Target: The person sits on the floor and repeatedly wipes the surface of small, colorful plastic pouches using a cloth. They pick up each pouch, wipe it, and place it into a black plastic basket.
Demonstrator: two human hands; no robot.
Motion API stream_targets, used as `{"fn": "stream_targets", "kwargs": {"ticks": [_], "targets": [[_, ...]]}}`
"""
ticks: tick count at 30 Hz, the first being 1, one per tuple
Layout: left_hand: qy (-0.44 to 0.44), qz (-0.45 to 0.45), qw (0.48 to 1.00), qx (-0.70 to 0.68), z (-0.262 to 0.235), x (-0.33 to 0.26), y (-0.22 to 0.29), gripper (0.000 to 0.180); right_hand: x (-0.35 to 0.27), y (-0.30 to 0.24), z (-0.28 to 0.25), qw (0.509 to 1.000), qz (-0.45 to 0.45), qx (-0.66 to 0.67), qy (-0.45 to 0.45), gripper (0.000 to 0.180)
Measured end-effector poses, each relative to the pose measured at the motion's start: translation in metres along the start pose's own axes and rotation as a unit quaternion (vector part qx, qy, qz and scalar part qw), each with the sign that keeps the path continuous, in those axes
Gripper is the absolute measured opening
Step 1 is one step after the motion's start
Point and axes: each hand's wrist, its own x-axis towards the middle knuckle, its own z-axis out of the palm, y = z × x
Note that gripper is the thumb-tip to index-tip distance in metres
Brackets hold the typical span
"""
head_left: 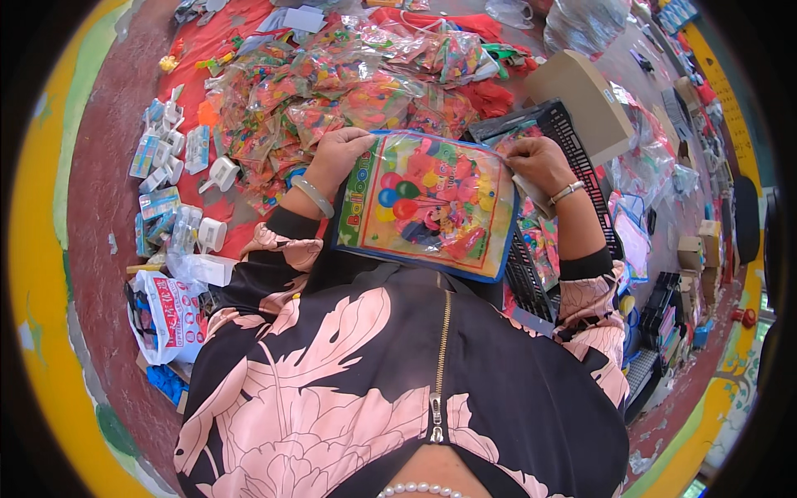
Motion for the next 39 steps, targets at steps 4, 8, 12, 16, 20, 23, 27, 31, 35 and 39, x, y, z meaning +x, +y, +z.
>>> {"fn": "stream_targets", "kwargs": {"ticks": [4, 8, 12, 16, 20, 23, 27, 31, 35, 39], "targets": [[0.014, -0.087, 0.989, -0.120, 0.003, -0.010, 0.014, 0.016, -0.007, 0.011, 0.008, 0.996, -0.038, -0.038, 0.077, 0.010], [0.005, -0.091, 0.987, -0.135, 0.003, -0.012, 0.017, 0.016, -0.022, -0.006, 0.010, 0.984, -0.067, -0.117, 0.121, 0.009], [-0.040, -0.032, 0.998, -0.028, -0.003, -0.016, 0.038, 0.016, -0.042, -0.038, -0.004, 0.967, -0.072, -0.191, 0.149, 0.010], [-0.032, -0.021, 0.999, -0.034, 0.008, -0.041, 0.083, 0.014, -0.065, -0.062, -0.027, 0.959, -0.089, -0.222, 0.152, 0.011], [-0.065, 0.015, 0.998, 0.005, 0.010, -0.056, 0.118, 0.015, -0.089, -0.065, -0.061, 0.979, -0.127, -0.127, 0.097, 0.008], [-0.067, 0.070, 0.995, 0.038, 0.014, -0.061, 0.144, 0.017, -0.106, -0.077, -0.084, 0.976, -0.133, -0.073, 0.158, 0.007], [-0.056, 0.307, 0.950, 0.017, 0.015, -0.056, 0.153, 0.015, -0.127, -0.109, -0.093, 0.900, -0.206, -0.135, 0.361, 0.011], [-0.124, 0.466, 0.854, 0.195, -0.005, -0.057, 0.147, 0.009, -0.150, -0.106, -0.080, 0.787, -0.331, -0.349, 0.386, 0.021], [-0.191, 0.433, 0.847, 0.243, -0.022, -0.064, 0.083, 0.008, -0.160, -0.090, -0.020, 0.860, -0.357, -0.292, 0.220, 0.022], [-0.222, 0.285, 0.901, 0.240, -0.021, -0.079, 0.014, 0.010, -0.159, -0.057, 0.048, 0.906, -0.291, -0.303, 0.053, 0.005]]}}
